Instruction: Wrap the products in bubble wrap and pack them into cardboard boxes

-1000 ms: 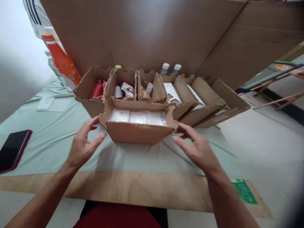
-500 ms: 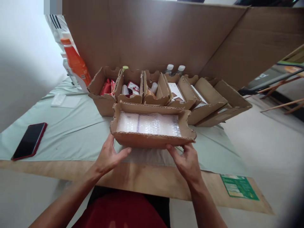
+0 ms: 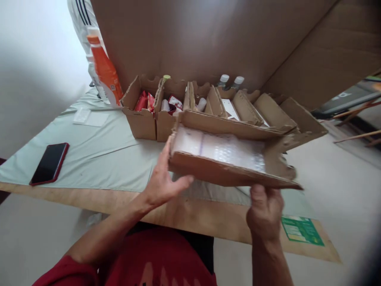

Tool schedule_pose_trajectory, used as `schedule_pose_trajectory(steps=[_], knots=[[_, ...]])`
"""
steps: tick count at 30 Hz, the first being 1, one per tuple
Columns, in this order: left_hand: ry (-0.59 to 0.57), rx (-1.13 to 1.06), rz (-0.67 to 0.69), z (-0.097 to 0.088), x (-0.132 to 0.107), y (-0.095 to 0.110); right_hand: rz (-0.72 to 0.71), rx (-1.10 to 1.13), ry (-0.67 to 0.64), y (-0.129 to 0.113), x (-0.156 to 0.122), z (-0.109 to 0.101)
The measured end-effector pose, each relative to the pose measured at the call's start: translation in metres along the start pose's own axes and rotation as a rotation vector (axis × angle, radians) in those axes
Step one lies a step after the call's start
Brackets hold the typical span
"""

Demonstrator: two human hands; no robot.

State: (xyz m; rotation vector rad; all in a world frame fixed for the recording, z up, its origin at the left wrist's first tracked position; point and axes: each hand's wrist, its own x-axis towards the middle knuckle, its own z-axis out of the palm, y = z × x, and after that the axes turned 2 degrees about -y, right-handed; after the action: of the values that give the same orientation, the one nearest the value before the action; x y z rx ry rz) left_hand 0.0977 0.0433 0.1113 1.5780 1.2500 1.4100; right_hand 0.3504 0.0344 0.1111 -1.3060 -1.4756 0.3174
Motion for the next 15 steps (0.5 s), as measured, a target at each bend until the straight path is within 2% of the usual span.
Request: schedule_pose_trajectory(steps=[3,5,7,11,13,15], knots=[[0.133,0.017,-0.054,-0.026,-0.002,-0.008,0.025,0.076,-0.206,-0.011,-0.004,0.027],[0.204,0.049,-0.047,-0.036,-0.002,-0.009,0.027,0.116,-0.264,-0.017,0.001,0.040],[0.224,0.047,-0.036,-0.031,-0.006,-0.007,0.012,0.109,-0.213,-0.017,0.006,0.040],[0.166,-0.039,-0.082,-0.003,-0.028,-0.008,-0.033,0.055,-0.062,-0.005,0.008,0.025],[0.182,-0.040,-0.136,0.001,-0.046,-0.015,-0.033,0.071,-0.087,0.002,0.006,0.028],[0.269,0.020,-0.203,-0.008,-0.068,-0.025,-0.017,0.121,-0.177,0.003,0.005,0.046]])
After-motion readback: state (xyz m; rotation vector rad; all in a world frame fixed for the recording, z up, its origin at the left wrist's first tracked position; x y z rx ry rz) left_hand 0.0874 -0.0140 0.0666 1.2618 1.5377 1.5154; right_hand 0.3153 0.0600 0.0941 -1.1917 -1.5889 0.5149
